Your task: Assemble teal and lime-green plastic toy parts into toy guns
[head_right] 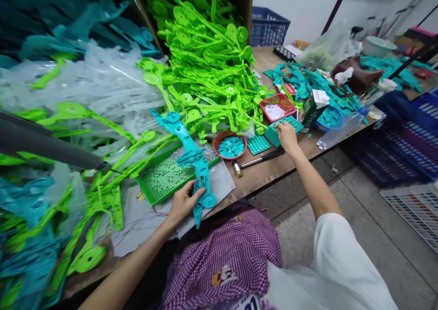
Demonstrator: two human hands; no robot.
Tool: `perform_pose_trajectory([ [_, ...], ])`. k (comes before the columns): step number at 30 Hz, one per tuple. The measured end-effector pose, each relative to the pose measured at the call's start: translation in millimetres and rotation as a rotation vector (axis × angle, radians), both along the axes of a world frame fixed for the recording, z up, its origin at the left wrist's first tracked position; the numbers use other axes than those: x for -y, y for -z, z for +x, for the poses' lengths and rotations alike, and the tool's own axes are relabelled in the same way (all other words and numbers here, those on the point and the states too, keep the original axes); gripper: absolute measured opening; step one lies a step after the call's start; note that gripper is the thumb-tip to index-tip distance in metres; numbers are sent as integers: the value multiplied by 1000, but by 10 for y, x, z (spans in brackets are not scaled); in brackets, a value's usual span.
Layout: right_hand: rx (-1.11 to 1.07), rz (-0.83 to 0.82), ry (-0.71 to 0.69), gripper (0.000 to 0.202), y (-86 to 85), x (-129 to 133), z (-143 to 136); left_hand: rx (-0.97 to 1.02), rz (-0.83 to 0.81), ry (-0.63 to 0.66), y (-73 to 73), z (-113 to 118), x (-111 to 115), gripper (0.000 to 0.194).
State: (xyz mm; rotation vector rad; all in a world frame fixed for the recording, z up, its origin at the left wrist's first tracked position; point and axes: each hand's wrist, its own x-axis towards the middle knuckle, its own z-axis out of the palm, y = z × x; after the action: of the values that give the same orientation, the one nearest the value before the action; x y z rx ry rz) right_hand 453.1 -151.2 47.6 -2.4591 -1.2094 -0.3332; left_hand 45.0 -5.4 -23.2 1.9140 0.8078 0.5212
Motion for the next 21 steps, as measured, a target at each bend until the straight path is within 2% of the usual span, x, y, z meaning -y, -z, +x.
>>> perform_pose_trajectory([
  [4, 5, -26, -53, 19, -124, 59, 115, 36, -36, -7, 30, 14, 11, 45],
  [7, 15, 75, -65, 16, -264, 60, -83, 85, -76, -31, 71, 33, 22, 45],
  [9, 6, 200, -140, 17, -295, 14, -509, 107, -83, -65, 89, 43, 23, 44],
  [10, -26, 237, -249, 18, -274, -27, -804, 111, -77, -83, 92, 47, 24, 43],
  [13, -212, 206, -642, 21, -77, -220, -1773, 94, -38, -122, 66, 52, 35, 42],
  [15, -255, 173, -718, 20, 90, -392, -2254, 73, -18, -132, 26, 52, 52, 40],
  [17, -274, 154, -718, 18, 204, -557, -2494, 63, -8, -129, -18, 52, 69, 37],
  [21, -257, -6, -660, 14, 204, -757, -2534, 42, -7, -120, -71, 61, 83, 30],
])
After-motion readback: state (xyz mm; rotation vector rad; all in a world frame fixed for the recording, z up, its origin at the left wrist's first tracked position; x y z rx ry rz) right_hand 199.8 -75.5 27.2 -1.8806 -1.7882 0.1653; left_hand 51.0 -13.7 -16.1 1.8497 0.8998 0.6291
